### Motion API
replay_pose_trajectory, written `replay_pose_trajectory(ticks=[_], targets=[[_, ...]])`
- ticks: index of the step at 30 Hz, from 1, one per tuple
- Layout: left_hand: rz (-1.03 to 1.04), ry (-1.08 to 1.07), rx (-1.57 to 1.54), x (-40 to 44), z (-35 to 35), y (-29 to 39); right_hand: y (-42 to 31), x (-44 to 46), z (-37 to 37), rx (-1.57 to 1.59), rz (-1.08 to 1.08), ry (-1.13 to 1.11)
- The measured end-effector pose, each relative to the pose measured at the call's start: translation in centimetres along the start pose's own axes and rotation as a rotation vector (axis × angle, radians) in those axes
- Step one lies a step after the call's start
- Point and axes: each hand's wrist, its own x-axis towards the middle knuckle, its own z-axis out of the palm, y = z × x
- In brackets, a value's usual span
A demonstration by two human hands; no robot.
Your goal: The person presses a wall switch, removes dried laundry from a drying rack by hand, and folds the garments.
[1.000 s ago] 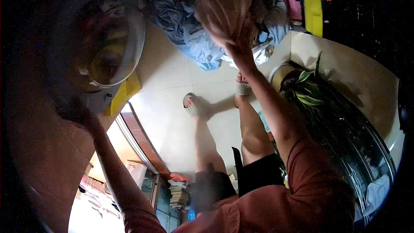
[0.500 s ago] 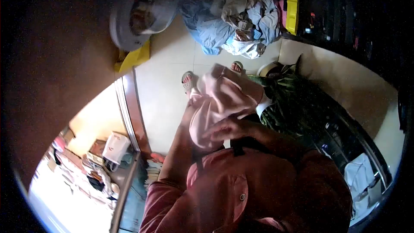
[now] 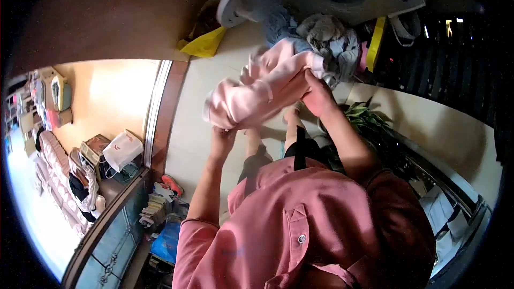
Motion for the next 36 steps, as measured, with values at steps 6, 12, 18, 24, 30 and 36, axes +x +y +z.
replay_pose_trajectory(ticks=[6,12,18,24,30,36], targets=[[0.197,0.382,0.423,-5.5,-5.6,0.0,2.9,-1.1,5.5,-0.914,-0.41,0.004],[0.319,0.572,0.545,-7.9,-10.7,0.4,3.6,-3.5,13.4,-1.235,-0.667,-0.141],[0.136,0.553,-0.008,-8.2,-15.7,0.6,4.2,-3.7,16.8,-1.587,-0.699,-0.019],[0.139,0.558,-0.01,-5.8,-19.0,5.7,1.4,-5.8,21.6,-0.866,-0.013,-0.072],[0.0,0.787,-0.035,-3.9,-17.2,-2.1,-0.9,-13.3,27.3,-0.121,0.038,-0.713],[-0.439,0.065,-0.561,0.0,-4.0,-9.7,-7.0,-18.8,27.4,-0.129,-0.375,-0.884]])
